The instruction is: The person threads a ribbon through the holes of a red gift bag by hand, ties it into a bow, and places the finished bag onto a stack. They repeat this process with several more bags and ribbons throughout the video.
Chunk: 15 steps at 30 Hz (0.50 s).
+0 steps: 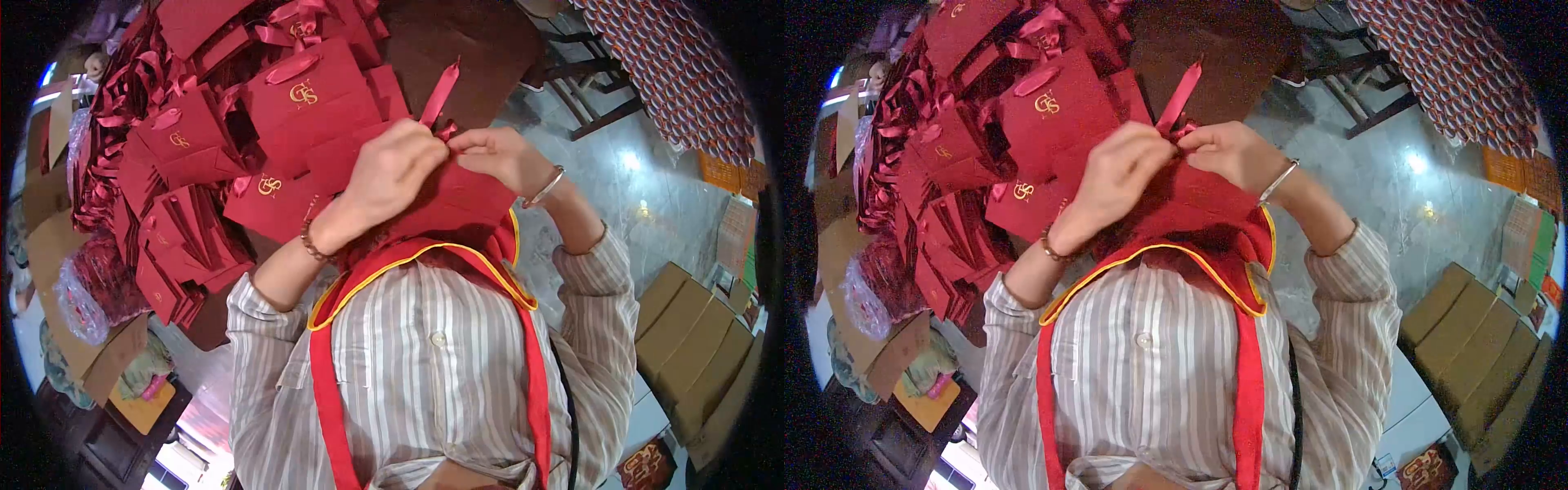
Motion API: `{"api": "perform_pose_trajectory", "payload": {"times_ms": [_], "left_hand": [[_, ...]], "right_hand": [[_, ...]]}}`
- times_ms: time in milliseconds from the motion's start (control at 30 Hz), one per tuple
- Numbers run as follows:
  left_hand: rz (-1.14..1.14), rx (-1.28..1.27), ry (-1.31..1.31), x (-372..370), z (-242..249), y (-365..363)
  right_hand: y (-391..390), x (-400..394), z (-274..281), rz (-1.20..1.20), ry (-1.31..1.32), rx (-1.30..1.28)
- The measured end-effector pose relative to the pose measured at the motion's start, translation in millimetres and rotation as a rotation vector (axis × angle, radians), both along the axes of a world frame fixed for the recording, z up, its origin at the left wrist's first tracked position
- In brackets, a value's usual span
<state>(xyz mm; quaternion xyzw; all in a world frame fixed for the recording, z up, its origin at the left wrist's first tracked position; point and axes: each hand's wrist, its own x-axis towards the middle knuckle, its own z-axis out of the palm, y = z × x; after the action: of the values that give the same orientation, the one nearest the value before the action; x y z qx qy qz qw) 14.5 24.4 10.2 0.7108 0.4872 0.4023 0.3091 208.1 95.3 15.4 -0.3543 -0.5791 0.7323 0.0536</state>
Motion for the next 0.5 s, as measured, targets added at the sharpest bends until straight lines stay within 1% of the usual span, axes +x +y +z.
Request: {"api": "perform_pose_trajectory", "payload": {"times_ms": [33,67,100,133,200,233,267,333,367,433,467,500], "left_hand": [[0.035,-0.039,-0.009,-4,5,6],[0.072,-0.08,-0.016,-8,7,11],[0.015,-0.128,-0.006,-13,6,14],[0.019,-0.127,-0.003,-16,5,17],[-0.206,-0.238,-0.075,-19,5,22],[-0.229,-0.269,-0.083,-20,8,23],[-0.232,-0.267,-0.084,-19,5,25],[-0.285,-0.161,-0.094,-16,-2,25],[-0.285,-0.161,-0.096,-16,-3,25],[-0.283,-0.208,-0.073,-17,-3,26],[-0.277,-0.209,-0.072,-19,-3,26],[-0.305,-0.216,-0.092,-21,-4,26]], "right_hand": [[5,2,-5,-0.002,0.001,-0.001],[13,5,-11,0.182,0.178,0.472],[18,6,-14,0.367,0.355,0.948],[17,7,-12,0.368,0.359,0.949],[14,9,-3,-0.023,0.21,-0.485],[13,9,4,0.153,0.333,0.049],[18,7,10,0.15,0.331,0.052],[31,2,19,0.36,-0.128,-0.334],[34,-2,22,0.36,-0.13,-0.334],[37,-10,26,0.576,-0.133,0.083],[38,-10,21,0.582,-0.131,0.083],[38,-9,14,0.597,0.004,0.379]]}}
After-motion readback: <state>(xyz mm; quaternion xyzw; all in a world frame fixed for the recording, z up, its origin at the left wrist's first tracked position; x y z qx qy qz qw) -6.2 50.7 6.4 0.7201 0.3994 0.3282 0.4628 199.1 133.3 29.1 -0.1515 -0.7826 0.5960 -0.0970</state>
